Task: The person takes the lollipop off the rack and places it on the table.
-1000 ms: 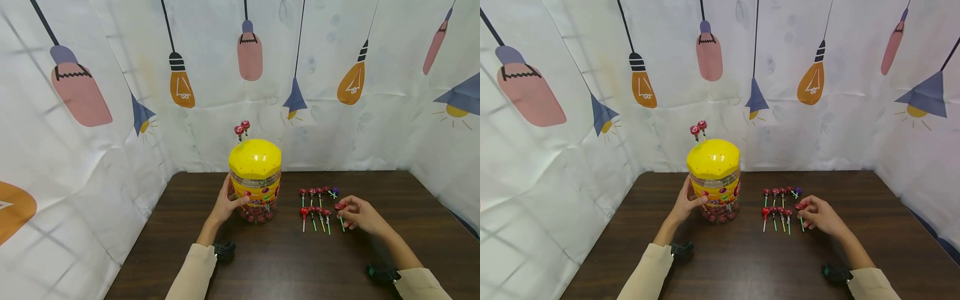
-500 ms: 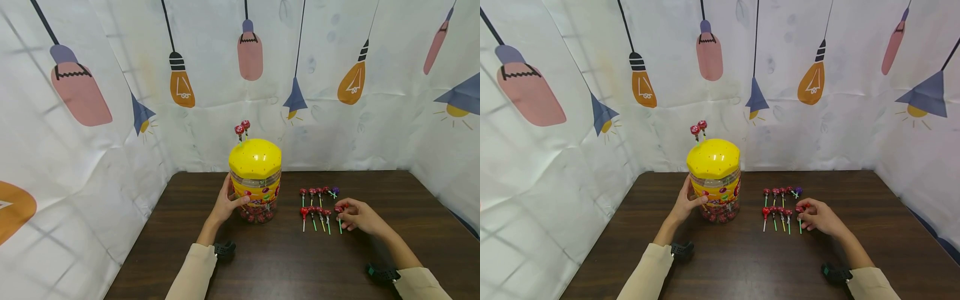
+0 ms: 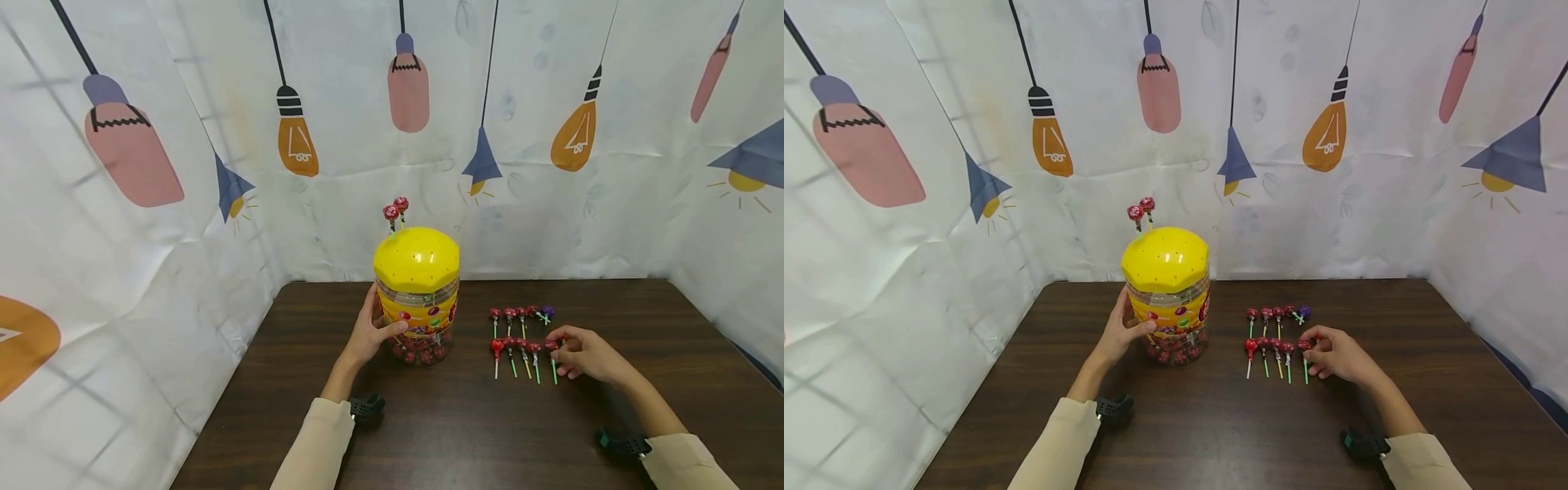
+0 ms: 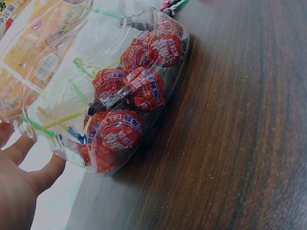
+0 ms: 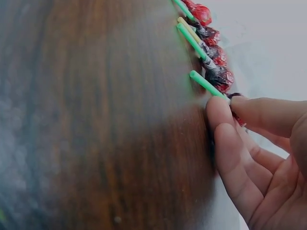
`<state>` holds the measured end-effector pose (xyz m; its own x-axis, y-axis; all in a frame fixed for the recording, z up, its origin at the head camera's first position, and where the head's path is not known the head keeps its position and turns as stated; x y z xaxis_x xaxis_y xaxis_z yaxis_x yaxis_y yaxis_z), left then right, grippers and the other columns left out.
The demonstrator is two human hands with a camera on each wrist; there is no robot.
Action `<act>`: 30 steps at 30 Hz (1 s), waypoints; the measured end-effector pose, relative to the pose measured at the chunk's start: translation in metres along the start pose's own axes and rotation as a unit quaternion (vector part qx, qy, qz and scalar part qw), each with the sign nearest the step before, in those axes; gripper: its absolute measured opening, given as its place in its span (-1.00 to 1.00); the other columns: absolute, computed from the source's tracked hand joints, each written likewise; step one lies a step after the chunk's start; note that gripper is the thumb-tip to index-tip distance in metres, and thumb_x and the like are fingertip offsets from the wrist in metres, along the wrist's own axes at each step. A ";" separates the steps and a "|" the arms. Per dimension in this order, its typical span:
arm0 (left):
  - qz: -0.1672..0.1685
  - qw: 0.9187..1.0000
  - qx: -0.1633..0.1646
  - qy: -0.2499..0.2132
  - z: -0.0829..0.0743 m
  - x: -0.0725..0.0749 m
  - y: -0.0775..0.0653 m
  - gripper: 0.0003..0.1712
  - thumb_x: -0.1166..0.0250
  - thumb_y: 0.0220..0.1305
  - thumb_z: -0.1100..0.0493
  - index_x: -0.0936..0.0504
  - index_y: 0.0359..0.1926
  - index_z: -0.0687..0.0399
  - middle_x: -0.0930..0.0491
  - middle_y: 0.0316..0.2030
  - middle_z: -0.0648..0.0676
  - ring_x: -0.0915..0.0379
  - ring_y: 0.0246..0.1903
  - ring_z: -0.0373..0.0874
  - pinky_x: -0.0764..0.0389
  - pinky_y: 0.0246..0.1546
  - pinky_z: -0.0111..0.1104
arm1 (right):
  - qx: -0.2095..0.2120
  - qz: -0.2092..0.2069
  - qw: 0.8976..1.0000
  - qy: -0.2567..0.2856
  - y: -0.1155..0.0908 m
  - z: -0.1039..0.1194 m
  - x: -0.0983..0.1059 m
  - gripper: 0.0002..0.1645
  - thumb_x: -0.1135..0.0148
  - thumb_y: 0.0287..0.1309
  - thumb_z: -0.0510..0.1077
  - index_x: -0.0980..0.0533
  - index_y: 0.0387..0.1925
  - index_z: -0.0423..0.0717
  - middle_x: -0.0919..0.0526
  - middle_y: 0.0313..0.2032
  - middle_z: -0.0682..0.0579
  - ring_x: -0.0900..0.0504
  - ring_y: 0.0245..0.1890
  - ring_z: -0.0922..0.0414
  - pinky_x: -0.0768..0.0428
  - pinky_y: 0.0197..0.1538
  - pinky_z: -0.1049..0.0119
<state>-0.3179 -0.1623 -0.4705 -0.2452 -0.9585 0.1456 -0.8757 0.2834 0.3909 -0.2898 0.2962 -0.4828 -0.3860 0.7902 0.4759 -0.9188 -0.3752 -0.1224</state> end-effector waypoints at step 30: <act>-0.003 1.000 0.005 0.003 -0.002 -0.001 -0.002 0.13 -0.46 0.24 -0.13 0.10 0.61 -0.51 -0.24 0.50 0.01 -0.22 0.46 0.12 -0.13 0.45 0.35 | 0.251 -0.134 0.959 -0.004 -0.016 0.133 -0.029 -0.71 -0.16 0.44 -0.29 -0.53 0.13 -0.16 -0.69 -0.12 0.13 -0.73 -0.20 0.20 -0.73 -0.18 0.35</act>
<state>-0.3144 -0.1615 -0.4694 -0.2375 -0.9601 0.1478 -0.8812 0.2770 0.3832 -0.2533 0.2149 -0.3790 -0.1400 0.8876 0.4388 -0.8292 -0.3472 0.4379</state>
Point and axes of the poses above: each hand's wrist, its own y-axis towards the middle knuckle, its own x-axis out of the back of the hand, z = x × y, the point moved 1 cm from there along y, towards the middle knuckle
